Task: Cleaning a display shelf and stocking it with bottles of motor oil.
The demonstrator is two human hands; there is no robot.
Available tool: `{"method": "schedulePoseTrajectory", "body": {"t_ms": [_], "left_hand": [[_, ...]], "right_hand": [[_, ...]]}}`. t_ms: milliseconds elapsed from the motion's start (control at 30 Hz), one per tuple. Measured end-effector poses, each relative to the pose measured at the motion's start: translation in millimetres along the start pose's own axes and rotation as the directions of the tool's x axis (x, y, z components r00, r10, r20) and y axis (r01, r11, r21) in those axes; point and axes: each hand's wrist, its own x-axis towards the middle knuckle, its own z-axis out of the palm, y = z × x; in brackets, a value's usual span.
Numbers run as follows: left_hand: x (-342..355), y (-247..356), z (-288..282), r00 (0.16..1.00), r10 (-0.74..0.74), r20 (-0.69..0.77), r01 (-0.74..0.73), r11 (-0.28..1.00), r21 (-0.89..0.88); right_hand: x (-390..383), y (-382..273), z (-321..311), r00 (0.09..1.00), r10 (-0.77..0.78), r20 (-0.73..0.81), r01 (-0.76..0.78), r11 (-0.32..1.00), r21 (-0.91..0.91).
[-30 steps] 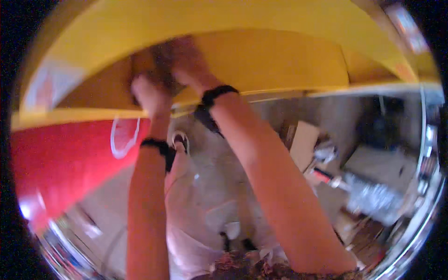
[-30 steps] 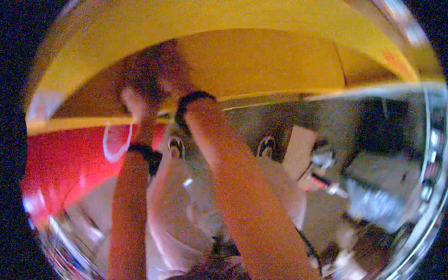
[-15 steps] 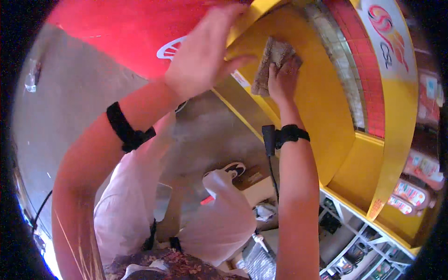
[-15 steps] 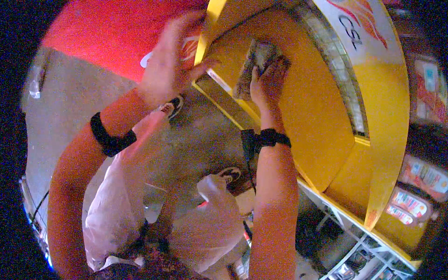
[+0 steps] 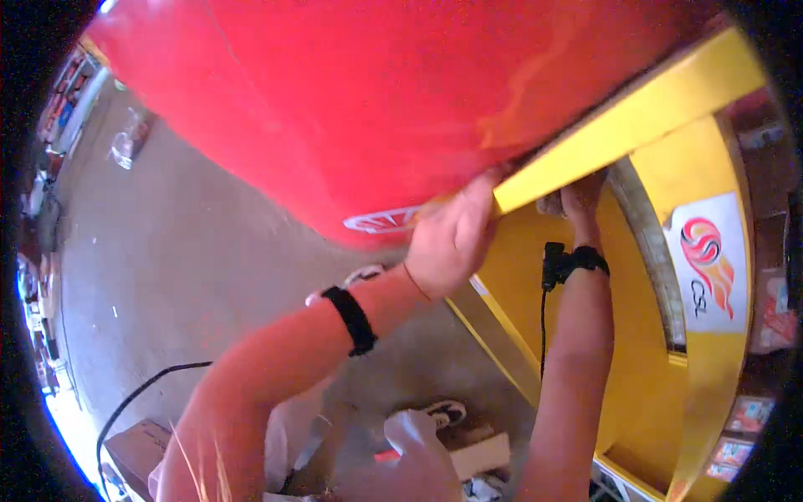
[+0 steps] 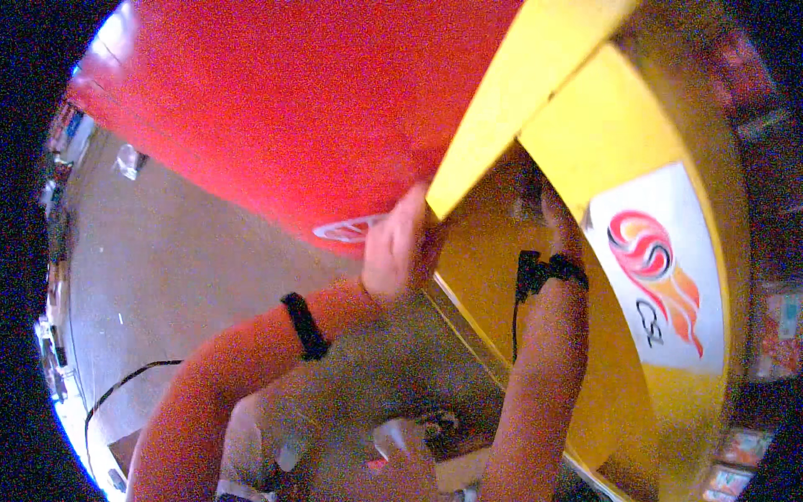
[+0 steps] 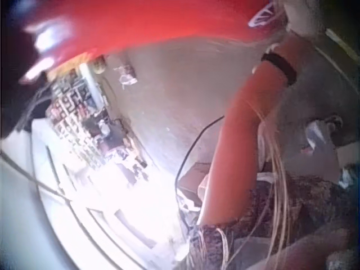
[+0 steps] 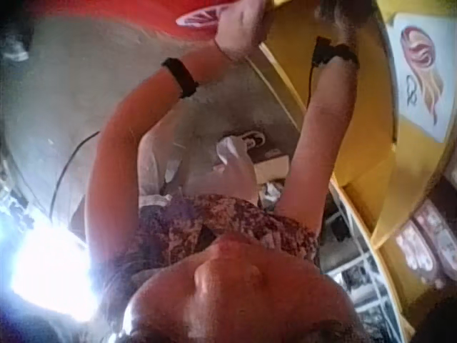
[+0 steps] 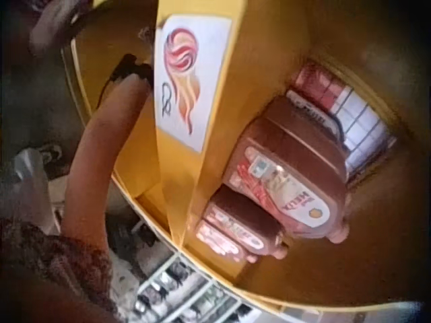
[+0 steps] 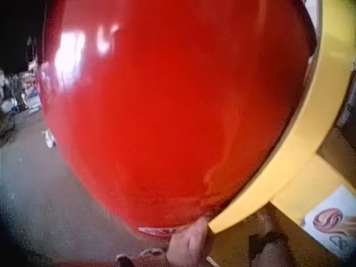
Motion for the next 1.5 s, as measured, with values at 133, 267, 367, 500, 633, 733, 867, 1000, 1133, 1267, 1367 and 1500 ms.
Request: {"method": "schedulePoseTrajectory", "body": {"t_ms": [133, 267, 367, 500, 633, 733, 867, 1000, 1133, 1267, 1367, 1500], "left_hand": [[3.4, 4.0, 0.5, 0.998, 0.038, -0.054, -0.039, 0.999, -0.015], [-8.4, 2.9, -3.2, 0.999, -0.039, 0.020, 0.038, 0.999, 0.032], [8.7, 3.3, -15.9, 0.999, 0.015, 0.045, -0.015, 1.000, -0.006], [-2.3, 4.1, -6.4, 0.997, -0.068, 0.041, 0.068, 0.998, -0.012], [-10.1, 7.0, -0.8, 0.993, -0.105, 0.048, 0.109, 0.991, -0.080], [-10.3, 8.7, -1.1, 0.993, -0.110, 0.044, 0.111, 0.993, -0.033], [-3.7, 5.7, 1.1, 0.992, -0.122, 0.040, 0.124, 0.991, -0.057], [-2.1, 3.6, -3.7, 0.995, -0.100, 0.014, 0.100, 0.995, -0.015], [-1.0, 12.5, -0.3, 0.987, -0.145, 0.076, 0.146, 0.989, -0.019], [2.9, 4.5, -7.9, 0.978, -0.165, 0.130, 0.162, 0.986, 0.036], [3.4, 4.9, -4.5, 0.968, -0.186, 0.165, 0.193, 0.981, -0.023], [0.9, 2.3, -4.6, 0.993, -0.093, 0.068, 0.093, 0.996, 0.004]], "right_hand": [[11.3, -39.0, -8.6, 0.997, 0.072, 0.036, -0.079, 0.954, 0.290], [4.2, -45.3, -13.2, 0.999, 0.031, 0.044, -0.044, 0.939, 0.342], [1.0, -49.8, -4.3, 0.999, 0.024, 0.043, -0.038, 0.933, 0.357], [7.9, -55.7, -7.9, 0.999, 0.041, 0.011, -0.042, 0.923, 0.382], [-4.2, -68.9, -12.5, 0.998, 0.046, -0.037, -0.027, 0.912, 0.408], [-14.3, -98.7, -7.5, 0.994, 0.021, -0.103, 0.029, 0.889, 0.457], [-47.7, -138.7, 1.2, 0.981, -0.095, -0.168, 0.136, 0.957, 0.254], [-84.2, -183.1, -6.5, 0.994, -0.105, -0.021, 0.107, 0.958, 0.265], [-130.0, -197.8, 0.4, 0.976, -0.190, -0.107, 0.198, 0.978, 0.071], [-189.1, -223.2, -17.4, 0.970, -0.235, -0.058, 0.239, 0.968, 0.082], [-185.3, -219.8, -22.4, 0.981, -0.182, -0.071, 0.190, 0.971, 0.144], [-141.9, -173.7, -5.5, 0.980, -0.028, -0.196, 0.051, 0.992, 0.115]]}}
